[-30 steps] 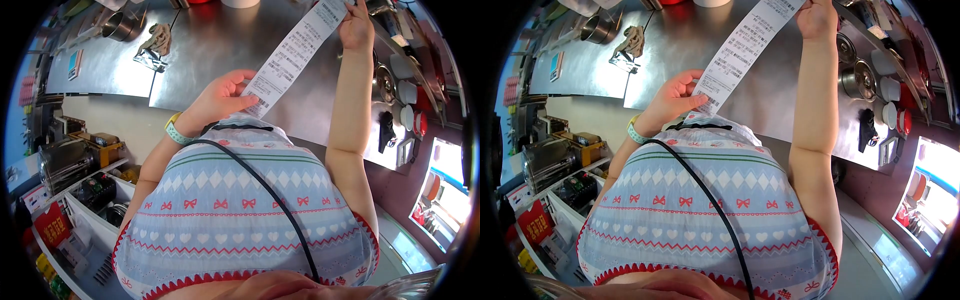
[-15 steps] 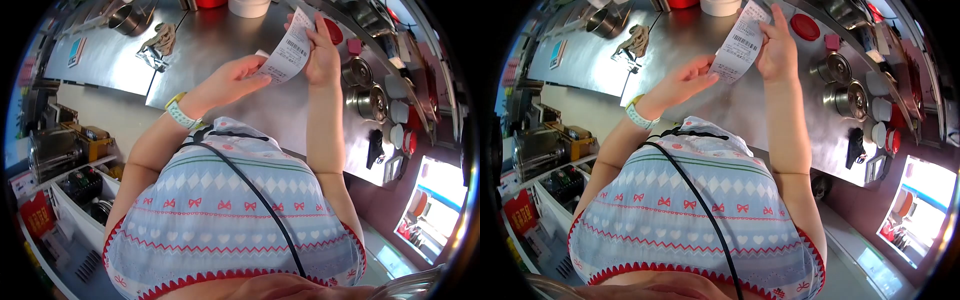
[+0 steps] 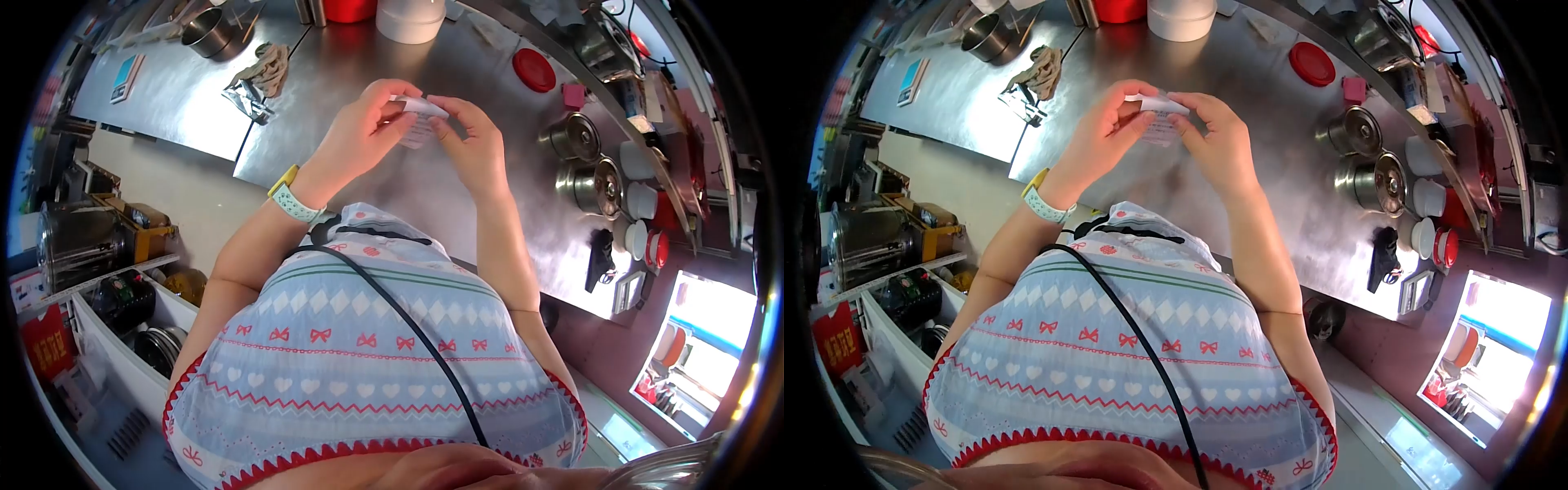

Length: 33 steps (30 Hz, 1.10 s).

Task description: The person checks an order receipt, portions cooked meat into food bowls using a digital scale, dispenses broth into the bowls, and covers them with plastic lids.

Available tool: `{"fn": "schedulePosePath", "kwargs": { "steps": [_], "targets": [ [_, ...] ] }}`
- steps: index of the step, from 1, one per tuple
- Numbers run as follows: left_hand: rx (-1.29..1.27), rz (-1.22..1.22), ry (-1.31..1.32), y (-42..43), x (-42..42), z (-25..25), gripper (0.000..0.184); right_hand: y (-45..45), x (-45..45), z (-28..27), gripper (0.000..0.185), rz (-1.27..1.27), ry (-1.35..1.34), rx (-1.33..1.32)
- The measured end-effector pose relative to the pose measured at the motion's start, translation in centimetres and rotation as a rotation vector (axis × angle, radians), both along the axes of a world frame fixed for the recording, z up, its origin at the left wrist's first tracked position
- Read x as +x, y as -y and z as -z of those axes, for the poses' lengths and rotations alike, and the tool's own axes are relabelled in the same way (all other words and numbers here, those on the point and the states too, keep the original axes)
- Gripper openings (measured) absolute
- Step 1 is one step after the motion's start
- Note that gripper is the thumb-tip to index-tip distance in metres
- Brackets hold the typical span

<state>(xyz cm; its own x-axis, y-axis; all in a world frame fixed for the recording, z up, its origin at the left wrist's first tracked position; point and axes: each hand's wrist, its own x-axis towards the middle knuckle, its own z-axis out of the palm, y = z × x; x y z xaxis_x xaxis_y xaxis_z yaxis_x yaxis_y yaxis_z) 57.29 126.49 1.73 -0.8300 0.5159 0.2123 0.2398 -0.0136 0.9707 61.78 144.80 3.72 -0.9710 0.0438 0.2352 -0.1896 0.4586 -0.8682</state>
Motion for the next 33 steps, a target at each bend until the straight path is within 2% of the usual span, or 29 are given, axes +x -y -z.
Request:
{"fn": "schedulePosePath", "kwargs": {
  "steps": [2,5,7,8,10,13,19,22,25,31,33],
  "targets": [
    [0.097,0.008,0.088,0.1,0.1,0.0,0.026,0.1,-0.1,0.4,0.022,0.026,-0.038,-0.013],
    [-0.004,-0.062,0.095,0.2,0.3,-0.6,0.02,-0.1,0.0,1.0,0.018,0.045,-0.083,0.019],
    [-0.088,-0.144,-0.113,0.1,0.2,-0.8,0.015,0.0,0.2,1.0,0.015,0.038,-0.045,-0.014],
    [-0.088,-0.145,-0.113,0.1,0.1,-0.9,0.015,0.1,0.2,1.2,0.015,0.038,-0.045,-0.014],
    [-0.081,-0.138,-0.085,0.1,0.0,-1.0,0.014,0.4,0.2,1.9,0.016,0.032,-0.009,-0.25],
    [-0.083,-0.114,0.007,0.0,0.1,-0.9,0.016,0.3,0.2,2.2,0.016,0.054,0.085,-0.348],
    [-0.157,-0.065,-0.031,0.0,-0.2,-1.6,0.017,0.6,0.4,2.4,0.012,0.024,0.078,-0.519],
    [-0.09,-0.057,-0.023,-0.2,-0.4,-0.8,0.016,0.6,0.4,2.3,0.011,0.021,0.067,-0.514],
    [-0.161,-0.067,-0.036,-0.1,-0.3,-1.1,0.016,0.4,0.4,2.1,0.013,0.01,0.107,-0.467],
    [-0.142,-0.077,-0.042,-0.1,-0.2,-1.4,0.015,0.1,0.3,2.6,0.011,-0.051,0.059,-0.568],
    [-0.138,-0.08,-0.065,-0.1,-0.1,-1.4,0.014,0.3,0.3,1.9,0.01,-0.04,0.058,-0.511]
  ]
}}
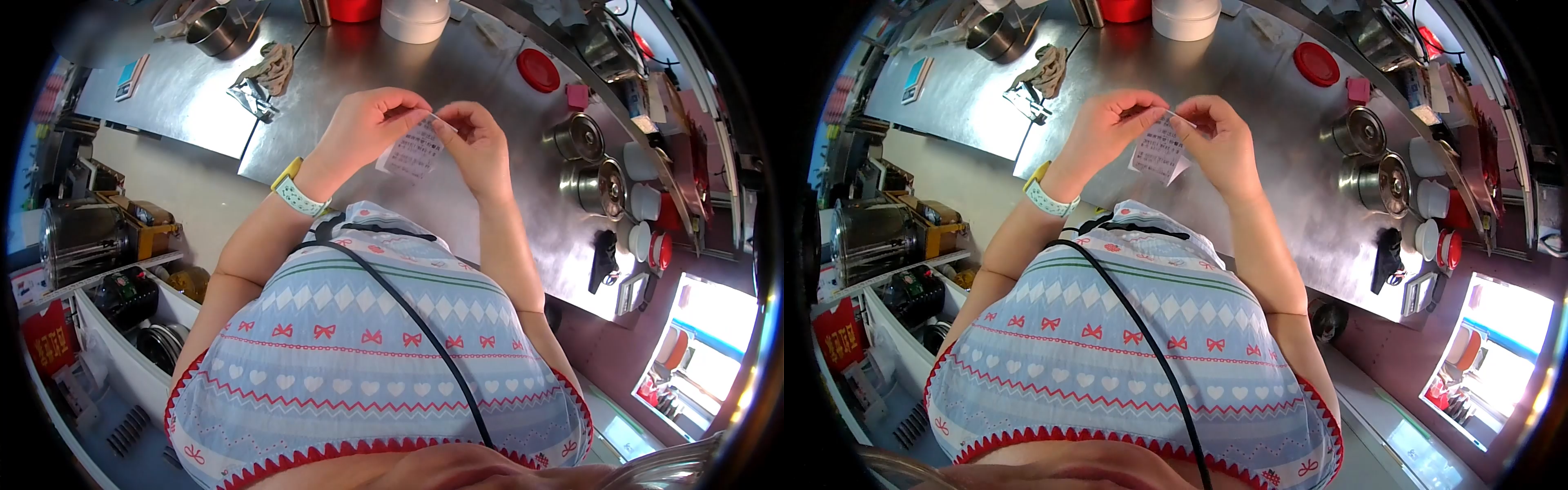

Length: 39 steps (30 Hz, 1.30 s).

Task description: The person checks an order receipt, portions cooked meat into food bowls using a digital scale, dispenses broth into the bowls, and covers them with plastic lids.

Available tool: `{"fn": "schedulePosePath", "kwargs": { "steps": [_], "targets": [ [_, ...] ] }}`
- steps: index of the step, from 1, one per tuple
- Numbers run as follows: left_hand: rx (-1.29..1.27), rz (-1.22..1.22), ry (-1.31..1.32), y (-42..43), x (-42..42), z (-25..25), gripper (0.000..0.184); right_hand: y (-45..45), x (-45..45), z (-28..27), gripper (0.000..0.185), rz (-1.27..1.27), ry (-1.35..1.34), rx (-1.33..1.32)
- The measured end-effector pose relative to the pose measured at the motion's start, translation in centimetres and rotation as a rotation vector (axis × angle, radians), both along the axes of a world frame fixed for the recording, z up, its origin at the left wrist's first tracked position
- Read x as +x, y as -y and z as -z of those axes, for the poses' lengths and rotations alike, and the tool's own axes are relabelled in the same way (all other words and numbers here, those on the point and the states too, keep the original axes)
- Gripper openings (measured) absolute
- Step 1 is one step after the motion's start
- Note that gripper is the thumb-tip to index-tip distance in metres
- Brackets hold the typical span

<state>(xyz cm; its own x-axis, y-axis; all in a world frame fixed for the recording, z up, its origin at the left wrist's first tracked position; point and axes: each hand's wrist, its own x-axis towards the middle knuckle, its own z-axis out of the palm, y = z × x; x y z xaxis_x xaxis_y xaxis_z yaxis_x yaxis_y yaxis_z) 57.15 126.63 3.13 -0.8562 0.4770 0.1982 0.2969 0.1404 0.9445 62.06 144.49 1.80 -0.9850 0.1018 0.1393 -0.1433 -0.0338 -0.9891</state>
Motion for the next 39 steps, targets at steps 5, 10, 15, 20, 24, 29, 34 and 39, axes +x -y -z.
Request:
{"fn": "schedulePosePath", "kwargs": {
  "steps": [5,10,15,20,24,29,34,39],
  "targets": [
    [-0.017,-0.012,-0.111,-0.5,0.4,-0.6,0.013,0.1,-0.3,-1.6,0.011,0.052,-0.069,0.277],
    [-0.051,-0.059,-0.181,-0.6,0.7,-0.2,0.014,0.7,-0.1,-2.5,0.013,0.1,-0.094,0.552],
    [-0.064,-0.07,-0.204,-0.5,0.8,0.4,0.015,0.6,0.0,-2.3,0.013,0.109,-0.116,0.606],
    [-0.005,-0.05,-0.137,0.1,0.9,0.6,0.015,-0.5,0.5,-2.0,0.014,0.083,-0.057,0.572],
    [-0.015,-0.092,-0.09,1.5,0.7,0.2,0.015,-2.2,0.8,-1.2,0.013,0.106,0.133,0.546],
    [0.014,-0.022,-0.007,0.5,1.1,0.5,0.012,-1.0,1.3,-1.0,0.012,0.116,-0.109,0.32],
    [-0.117,0.085,-0.306,-0.5,1.4,-0.3,0.013,-1.1,2.7,-1.8,0.012,-0.026,-0.199,0.549],
    [-0.167,0.186,-0.35,-0.8,2.1,-1.9,0.016,-1.3,3.8,-1.9,0.014,-0.019,-0.225,0.64]
  ]
}}
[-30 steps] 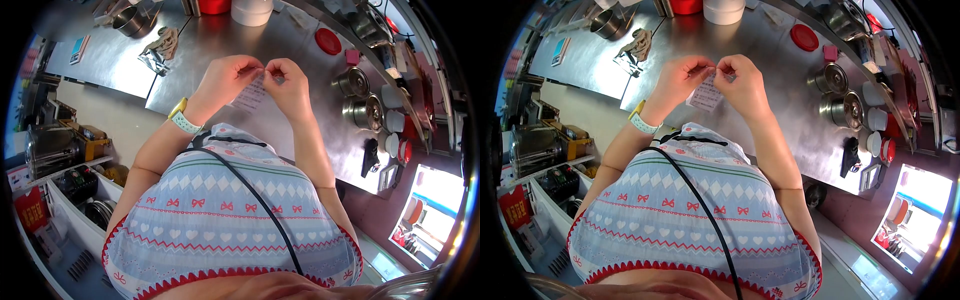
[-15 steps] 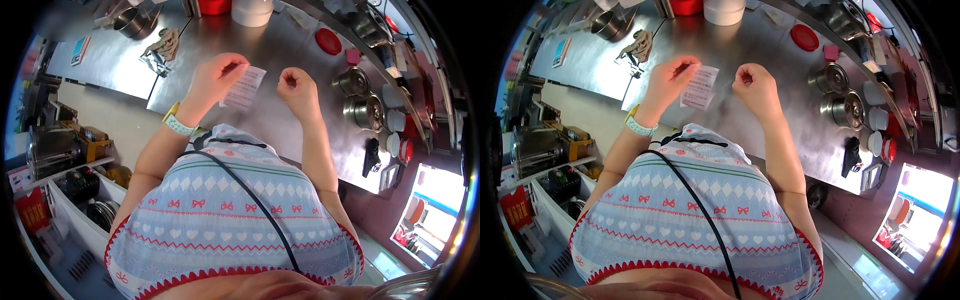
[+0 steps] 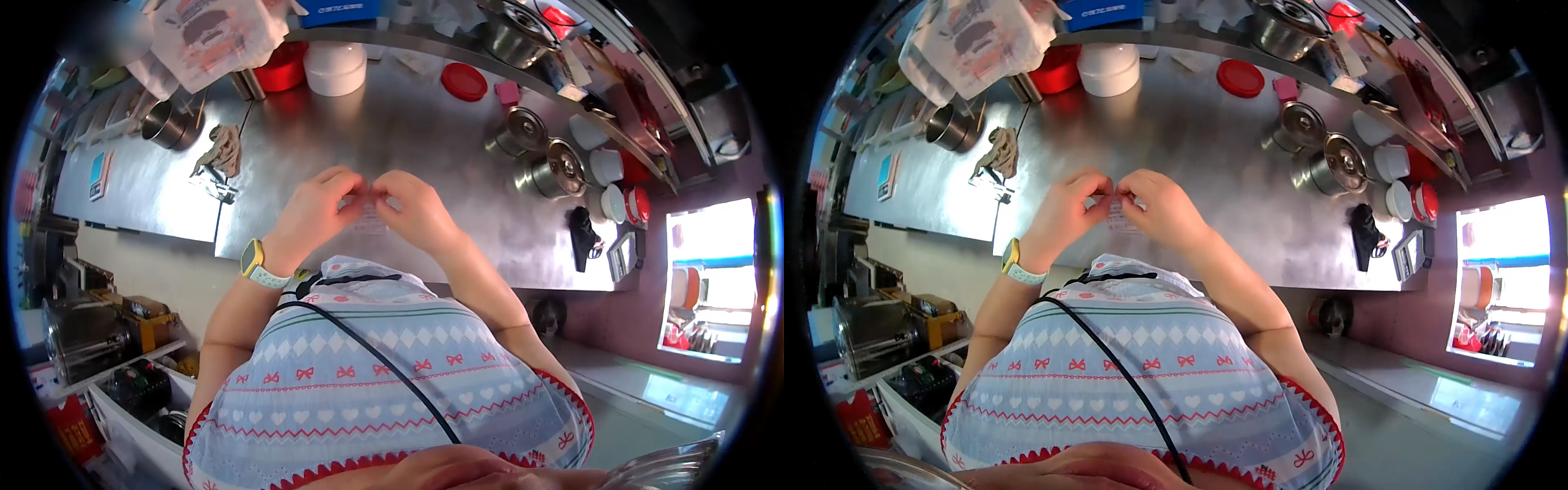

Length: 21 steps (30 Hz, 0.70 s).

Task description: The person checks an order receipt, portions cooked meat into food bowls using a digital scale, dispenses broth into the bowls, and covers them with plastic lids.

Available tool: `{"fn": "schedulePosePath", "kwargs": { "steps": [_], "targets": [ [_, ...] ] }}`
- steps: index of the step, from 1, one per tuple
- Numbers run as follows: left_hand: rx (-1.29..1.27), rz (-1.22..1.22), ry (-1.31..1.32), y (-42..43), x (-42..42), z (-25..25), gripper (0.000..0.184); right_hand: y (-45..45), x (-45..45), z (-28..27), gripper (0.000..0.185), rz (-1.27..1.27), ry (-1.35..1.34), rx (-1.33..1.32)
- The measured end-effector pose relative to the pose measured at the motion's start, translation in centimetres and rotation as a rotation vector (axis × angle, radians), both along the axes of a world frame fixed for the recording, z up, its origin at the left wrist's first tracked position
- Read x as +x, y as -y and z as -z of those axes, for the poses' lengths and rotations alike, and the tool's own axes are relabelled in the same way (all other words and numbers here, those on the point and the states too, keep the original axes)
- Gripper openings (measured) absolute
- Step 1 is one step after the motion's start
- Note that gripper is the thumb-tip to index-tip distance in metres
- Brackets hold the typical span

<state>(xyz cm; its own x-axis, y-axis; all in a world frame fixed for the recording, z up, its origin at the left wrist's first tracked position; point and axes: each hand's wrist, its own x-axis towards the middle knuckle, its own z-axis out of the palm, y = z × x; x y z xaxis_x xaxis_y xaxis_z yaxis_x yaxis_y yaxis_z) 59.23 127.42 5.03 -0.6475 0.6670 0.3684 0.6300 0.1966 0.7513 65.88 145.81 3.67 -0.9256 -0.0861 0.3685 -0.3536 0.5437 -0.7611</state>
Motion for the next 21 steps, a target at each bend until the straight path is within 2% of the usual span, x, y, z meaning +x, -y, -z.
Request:
{"fn": "schedulePosePath", "kwargs": {
  "steps": [4,8,10,13,14,15,17,18,20,21],
  "targets": [
    [-0.072,0.036,-0.007,0.3,-0.1,-0.2,0.019,-0.6,0.8,0.1,0.014,-0.006,0.028,-0.078],
    [-0.103,0.05,0.004,1.5,-0.5,0.5,0.02,-1.1,1.5,0.2,0.013,-0.011,0.057,-0.039],
    [-0.205,-0.055,0.083,2.7,-0.8,0.7,0.015,-1.4,1.7,0.2,0.011,0.107,0.109,-0.107],
    [-0.163,-0.093,0.242,4.0,0.0,1.9,0.012,-0.8,1.3,1.3,0.011,0.096,0.023,-0.091],
    [0.015,-0.064,0.28,4.4,0.9,2.9,0.013,0.2,0.9,1.6,0.012,0.081,-0.029,-0.055],
    [0.197,-0.044,0.297,4.7,1.9,3.6,0.016,1.6,1.0,2.0,0.012,0.053,-0.086,-0.025],
    [0.178,-0.1,0.56,6.6,2.7,2.8,0.019,4.3,0.3,2.9,0.014,-0.036,-0.104,-0.049],
    [0.207,-0.204,0.541,7.7,2.8,2.7,0.019,5.3,-0.2,2.7,0.014,-0.143,-0.11,-0.055],
    [0.073,-0.192,0.442,10.7,3.1,2.7,0.02,7.8,-1.4,2.2,0.015,-0.35,-0.059,-0.072],
    [0.084,-0.261,0.438,12.8,3.5,3.1,0.02,9.7,-2.1,2.3,0.015,-0.419,-0.059,-0.078]
  ]
}}
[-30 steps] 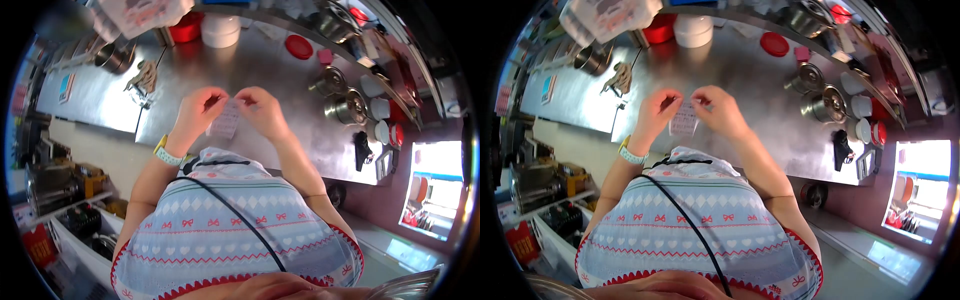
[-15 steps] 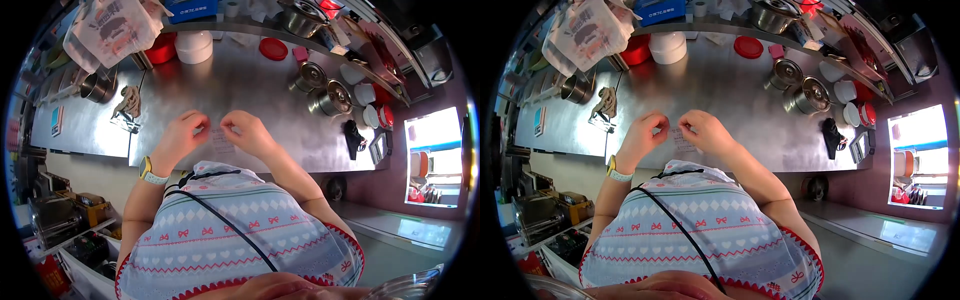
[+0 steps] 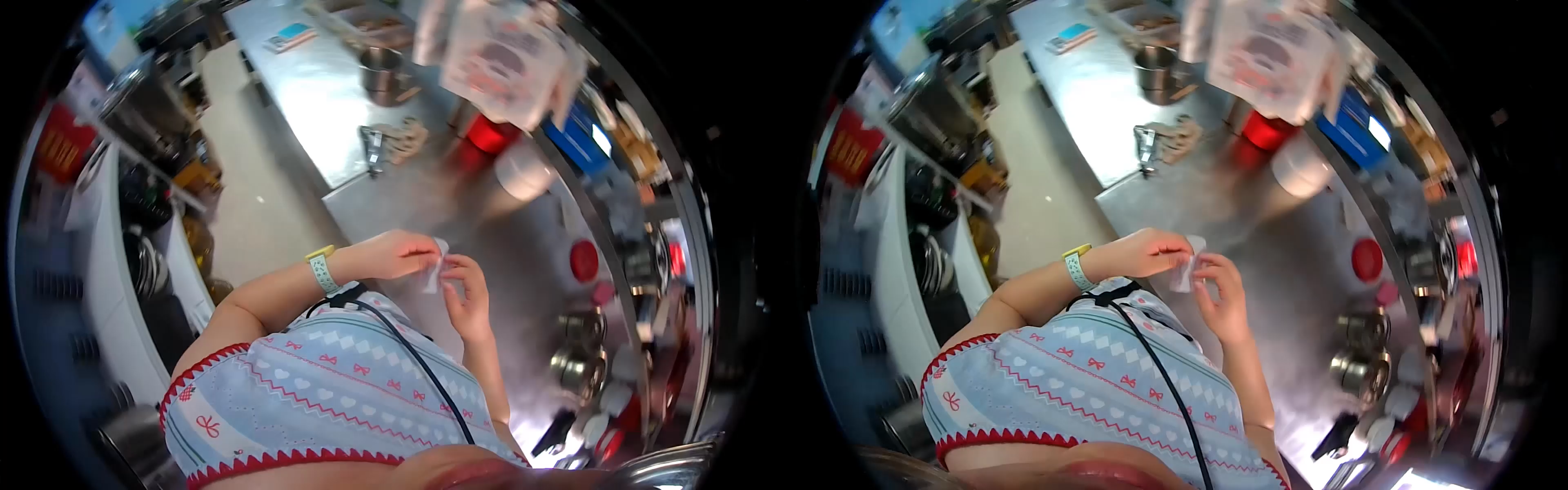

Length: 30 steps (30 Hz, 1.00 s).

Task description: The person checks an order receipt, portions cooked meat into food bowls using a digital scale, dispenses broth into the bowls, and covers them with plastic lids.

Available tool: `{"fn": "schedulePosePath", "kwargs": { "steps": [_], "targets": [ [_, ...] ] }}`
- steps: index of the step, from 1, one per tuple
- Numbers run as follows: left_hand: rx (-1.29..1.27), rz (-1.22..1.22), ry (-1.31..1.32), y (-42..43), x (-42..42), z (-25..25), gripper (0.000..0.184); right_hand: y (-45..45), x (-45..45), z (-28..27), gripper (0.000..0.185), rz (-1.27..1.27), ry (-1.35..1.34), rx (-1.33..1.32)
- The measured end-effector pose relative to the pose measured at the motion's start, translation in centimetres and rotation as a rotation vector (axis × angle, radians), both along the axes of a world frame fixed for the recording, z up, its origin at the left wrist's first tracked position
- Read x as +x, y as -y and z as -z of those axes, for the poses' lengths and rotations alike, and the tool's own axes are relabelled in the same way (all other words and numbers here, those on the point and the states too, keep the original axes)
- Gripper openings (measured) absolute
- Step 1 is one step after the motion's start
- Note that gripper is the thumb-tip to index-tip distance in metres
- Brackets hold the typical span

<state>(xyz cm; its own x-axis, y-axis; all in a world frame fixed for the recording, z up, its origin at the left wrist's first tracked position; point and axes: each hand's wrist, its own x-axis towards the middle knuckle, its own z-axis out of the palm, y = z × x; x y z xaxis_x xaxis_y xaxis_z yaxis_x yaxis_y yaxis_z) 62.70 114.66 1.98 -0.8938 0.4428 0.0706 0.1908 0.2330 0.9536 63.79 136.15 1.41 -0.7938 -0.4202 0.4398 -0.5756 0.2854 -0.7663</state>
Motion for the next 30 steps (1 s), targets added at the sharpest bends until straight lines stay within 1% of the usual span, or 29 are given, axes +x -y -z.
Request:
{"fn": "schedulePosePath", "kwargs": {
  "steps": [2,3,5,6,8,9,11,12,15,16,17,19,20,22,26,28,29,30],
  "targets": [
    [-0.096,0.115,-0.135,3.0,0.9,0.5,0.019,3.0,-1.0,-0.1,0.016,0.009,0.055,-0.09],
    [-0.098,0.082,-0.136,4.3,1.4,0.2,0.019,4.4,-1.6,-0.3,0.016,0.005,0.075,-0.119],
    [-0.393,-0.016,-0.192,7.6,2.5,-0.6,0.019,7.2,-3.0,-1.1,0.018,-0.326,0.091,0.306],
    [-0.391,-0.036,-0.19,9.1,3.2,-0.3,0.019,8.8,-3.4,-0.9,0.018,-0.345,0.086,0.311],
    [-0.473,-0.131,-0.202,12.6,4.0,0.2,0.02,13.0,-4.4,-0.5,0.017,-0.446,0.493,0.495],
    [-0.476,-0.138,-0.214,14.6,4.2,0.2,0.02,15.3,-4.8,-0.6,0.017,-0.448,0.479,0.496],
    [-0.461,-0.152,-0.129,18.5,4.9,0.2,0.019,19.8,-5.3,-0.8,0.019,-0.626,0.312,0.421],
    [-0.458,-0.154,-0.086,20.8,5.1,0.3,0.019,22.3,-5.6,-0.6,0.019,-0.622,0.305,0.414],
    [-0.467,-0.206,-0.086,27.6,5.6,0.4,0.018,29.8,-6.4,-0.3,0.019,-0.733,0.129,0.462],
    [-0.399,-0.26,-0.133,29.7,5.6,0.3,0.017,32.3,-6.6,-0.7,0.018,-0.74,0.146,0.435],
    [-0.405,-0.244,-0.138,32.2,5.4,0.1,0.017,34.8,-7.0,-0.7,0.018,-0.724,0.146,0.427],
    [-0.259,-0.313,-0.013,36.3,5.2,-0.6,0.014,39.3,-8.1,-0.7,0.018,-0.841,0.063,0.329],
    [-0.257,-0.299,-0.014,38.2,4.9,-0.9,0.014,41.3,-8.5,-1.0,0.018,-0.827,0.066,0.33],
    [-0.223,-0.34,0.079,41.9,4.0,-1.6,0.013,45.0,-9.5,-1.7,0.015,-0.843,-0.02,0.231],
    [-0.171,-0.345,0.111,47.2,1.7,-1.8,0.013,50.1,-11.7,-1.9,0.016,-0.835,-0.05,0.228],
    [-0.277,-0.326,-0.088,49.2,-0.1,-1.6,0.012,51.7,-13.1,-1.8,0.017,-0.829,0.023,0.222],
    [-0.268,-0.318,-0.073,50.0,-1.1,-1.7,0.012,52.3,-13.8,-2.0,0.017,-0.824,0.042,0.226],
    [-0.29,-0.327,-0.074,50.9,-2.3,-1.8,0.011,52.9,-14.6,-2.5,0.018,-0.775,0.094,0.284]
  ]
}}
